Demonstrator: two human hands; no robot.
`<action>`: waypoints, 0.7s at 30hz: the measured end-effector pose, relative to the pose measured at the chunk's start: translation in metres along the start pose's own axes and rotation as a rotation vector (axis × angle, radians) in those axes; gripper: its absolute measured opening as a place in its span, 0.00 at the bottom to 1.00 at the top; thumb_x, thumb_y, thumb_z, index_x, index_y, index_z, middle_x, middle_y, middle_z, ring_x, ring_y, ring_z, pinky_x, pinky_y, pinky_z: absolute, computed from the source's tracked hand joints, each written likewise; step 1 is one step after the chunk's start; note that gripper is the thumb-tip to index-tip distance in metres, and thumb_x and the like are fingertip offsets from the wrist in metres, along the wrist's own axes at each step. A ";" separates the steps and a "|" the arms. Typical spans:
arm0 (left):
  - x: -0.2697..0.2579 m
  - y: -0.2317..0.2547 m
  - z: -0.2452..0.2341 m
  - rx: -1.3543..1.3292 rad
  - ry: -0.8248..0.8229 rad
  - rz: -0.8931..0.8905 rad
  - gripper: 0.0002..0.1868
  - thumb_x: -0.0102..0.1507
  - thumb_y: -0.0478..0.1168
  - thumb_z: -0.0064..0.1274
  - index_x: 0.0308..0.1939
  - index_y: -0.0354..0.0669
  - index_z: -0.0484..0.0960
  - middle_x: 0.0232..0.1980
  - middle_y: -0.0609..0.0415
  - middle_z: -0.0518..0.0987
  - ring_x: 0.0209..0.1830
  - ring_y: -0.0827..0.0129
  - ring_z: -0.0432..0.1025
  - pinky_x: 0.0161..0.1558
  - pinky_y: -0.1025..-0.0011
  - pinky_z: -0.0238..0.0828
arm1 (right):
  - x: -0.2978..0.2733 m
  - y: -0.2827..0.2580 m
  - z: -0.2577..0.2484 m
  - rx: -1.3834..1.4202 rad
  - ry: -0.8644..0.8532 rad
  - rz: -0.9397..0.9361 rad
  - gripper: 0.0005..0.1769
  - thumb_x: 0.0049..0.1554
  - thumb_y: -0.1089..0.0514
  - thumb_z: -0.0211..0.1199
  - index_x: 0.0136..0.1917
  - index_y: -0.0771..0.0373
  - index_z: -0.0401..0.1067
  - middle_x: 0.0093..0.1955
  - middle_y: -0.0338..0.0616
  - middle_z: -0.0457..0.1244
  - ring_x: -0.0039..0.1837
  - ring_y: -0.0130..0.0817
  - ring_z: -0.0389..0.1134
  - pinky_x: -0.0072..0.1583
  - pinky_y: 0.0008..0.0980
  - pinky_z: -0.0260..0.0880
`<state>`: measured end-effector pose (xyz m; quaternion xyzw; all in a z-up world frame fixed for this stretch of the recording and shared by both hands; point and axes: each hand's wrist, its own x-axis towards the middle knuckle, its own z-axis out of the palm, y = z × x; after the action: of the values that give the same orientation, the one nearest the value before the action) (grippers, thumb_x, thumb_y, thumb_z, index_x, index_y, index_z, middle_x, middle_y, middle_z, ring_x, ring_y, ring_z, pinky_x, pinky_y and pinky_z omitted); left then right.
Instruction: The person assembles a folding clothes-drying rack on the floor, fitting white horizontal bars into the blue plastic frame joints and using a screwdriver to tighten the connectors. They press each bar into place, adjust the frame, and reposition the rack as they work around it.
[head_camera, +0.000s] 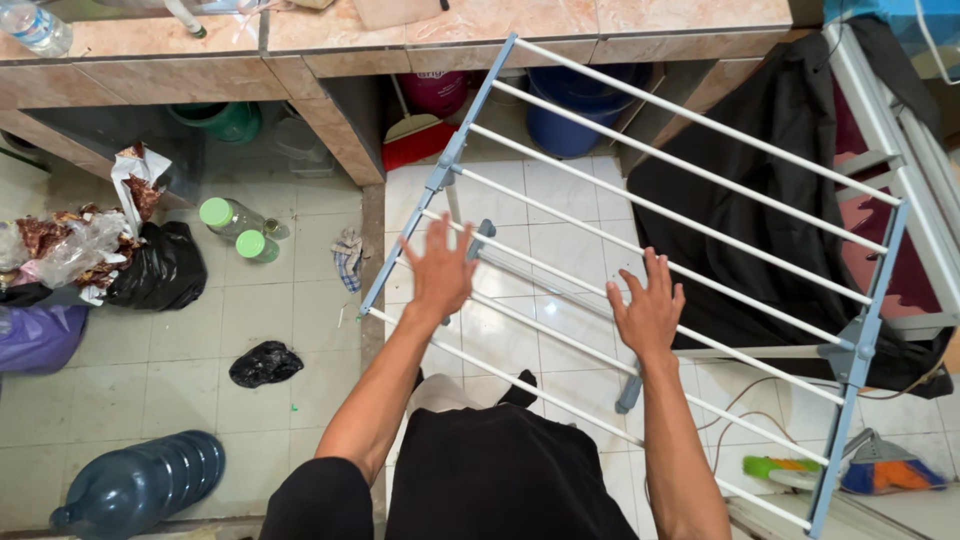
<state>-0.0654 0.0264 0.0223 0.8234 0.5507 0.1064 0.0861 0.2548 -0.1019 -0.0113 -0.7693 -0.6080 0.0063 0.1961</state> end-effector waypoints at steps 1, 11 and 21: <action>-0.005 -0.015 -0.005 -0.012 -0.016 -0.051 0.34 0.65 0.51 0.52 0.74 0.49 0.64 0.79 0.39 0.52 0.77 0.45 0.50 0.64 0.22 0.37 | 0.000 -0.002 0.002 -0.018 0.008 0.008 0.22 0.63 0.41 0.58 0.59 0.57 0.79 0.84 0.49 0.49 0.84 0.50 0.46 0.73 0.70 0.47; -0.028 -0.118 0.006 -0.543 -0.138 -0.040 0.37 0.68 0.38 0.47 0.80 0.39 0.51 0.77 0.33 0.57 0.71 0.37 0.60 0.69 0.54 0.60 | -0.001 -0.075 0.056 0.027 0.040 0.330 0.38 0.65 0.46 0.59 0.82 0.63 0.54 0.85 0.66 0.37 0.85 0.63 0.37 0.73 0.78 0.36; -0.032 -0.157 -0.003 -0.551 -0.323 0.179 0.39 0.66 0.32 0.45 0.81 0.43 0.48 0.81 0.37 0.53 0.68 0.37 0.64 0.67 0.53 0.63 | -0.025 -0.287 0.113 0.295 -0.079 0.164 0.40 0.61 0.45 0.60 0.80 0.60 0.53 0.85 0.64 0.36 0.85 0.62 0.35 0.73 0.77 0.31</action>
<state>-0.2176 0.0557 -0.0180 0.8204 0.4060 0.1265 0.3822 -0.0477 -0.0389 -0.0320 -0.7785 -0.5428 0.1417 0.2815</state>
